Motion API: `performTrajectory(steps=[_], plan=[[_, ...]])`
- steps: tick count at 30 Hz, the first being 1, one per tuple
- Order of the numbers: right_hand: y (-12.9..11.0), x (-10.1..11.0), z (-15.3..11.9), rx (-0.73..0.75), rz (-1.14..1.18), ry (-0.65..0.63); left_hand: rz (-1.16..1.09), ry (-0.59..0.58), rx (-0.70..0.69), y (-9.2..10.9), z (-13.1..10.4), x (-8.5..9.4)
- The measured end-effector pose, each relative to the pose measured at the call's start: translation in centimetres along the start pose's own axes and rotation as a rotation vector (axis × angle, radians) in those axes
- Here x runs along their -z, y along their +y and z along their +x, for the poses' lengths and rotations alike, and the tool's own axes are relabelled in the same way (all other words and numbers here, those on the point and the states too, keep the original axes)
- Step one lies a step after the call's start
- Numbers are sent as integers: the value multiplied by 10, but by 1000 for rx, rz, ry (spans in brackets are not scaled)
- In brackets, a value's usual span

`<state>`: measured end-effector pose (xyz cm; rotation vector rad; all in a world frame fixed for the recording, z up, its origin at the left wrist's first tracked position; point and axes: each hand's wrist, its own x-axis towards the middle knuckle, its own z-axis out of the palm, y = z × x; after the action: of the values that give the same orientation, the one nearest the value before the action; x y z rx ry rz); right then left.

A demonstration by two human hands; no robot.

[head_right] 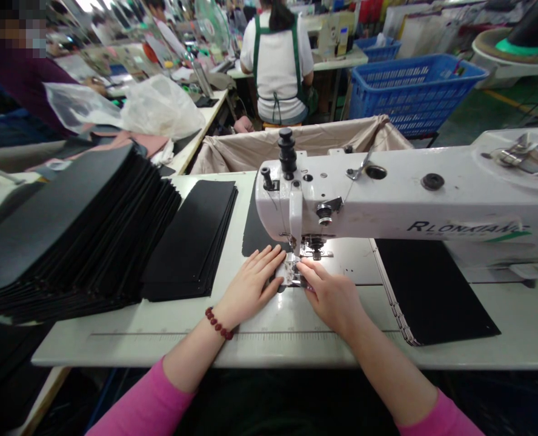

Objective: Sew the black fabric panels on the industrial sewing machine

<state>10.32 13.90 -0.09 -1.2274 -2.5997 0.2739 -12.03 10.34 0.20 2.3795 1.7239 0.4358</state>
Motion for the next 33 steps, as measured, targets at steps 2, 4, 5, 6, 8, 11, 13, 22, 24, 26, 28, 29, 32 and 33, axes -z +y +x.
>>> performTrajectory(steps=[2,4,5,6,8,11,13,22,24,26,28,29,32,33], plan=[[0,0,0,0,1,-5,2,-4,2,0,0,0],[1,0,0,0,7,-4,2,-6,4,0,0,0],[1,0,0,0,12,-1,0,-7,4,0,0,0],[1,0,0,1,15,2,-3,-6,5,0,0,0],[1,0,0,1,21,6,-11,-1,5,0,0,0],[1,0,0,-2,20,3,-22,1,1,0,0,1],[1,1,0,-5,20,-2,-26,-5,3,1,0,1],[0,3,0,2,43,-2,-11,39,22,0,-2,2],[-1,2,0,1,39,4,-15,47,26,-1,-2,1],[-1,2,0,-1,36,13,-21,55,27,-1,-3,0],[-2,3,0,0,36,17,-23,65,30,-1,-3,-2],[-3,3,0,1,39,18,-21,70,33,-1,-3,-2],[-4,3,0,0,48,23,-12,94,39,-1,-1,0],[-4,4,0,-3,50,28,-11,106,46,0,0,2]])
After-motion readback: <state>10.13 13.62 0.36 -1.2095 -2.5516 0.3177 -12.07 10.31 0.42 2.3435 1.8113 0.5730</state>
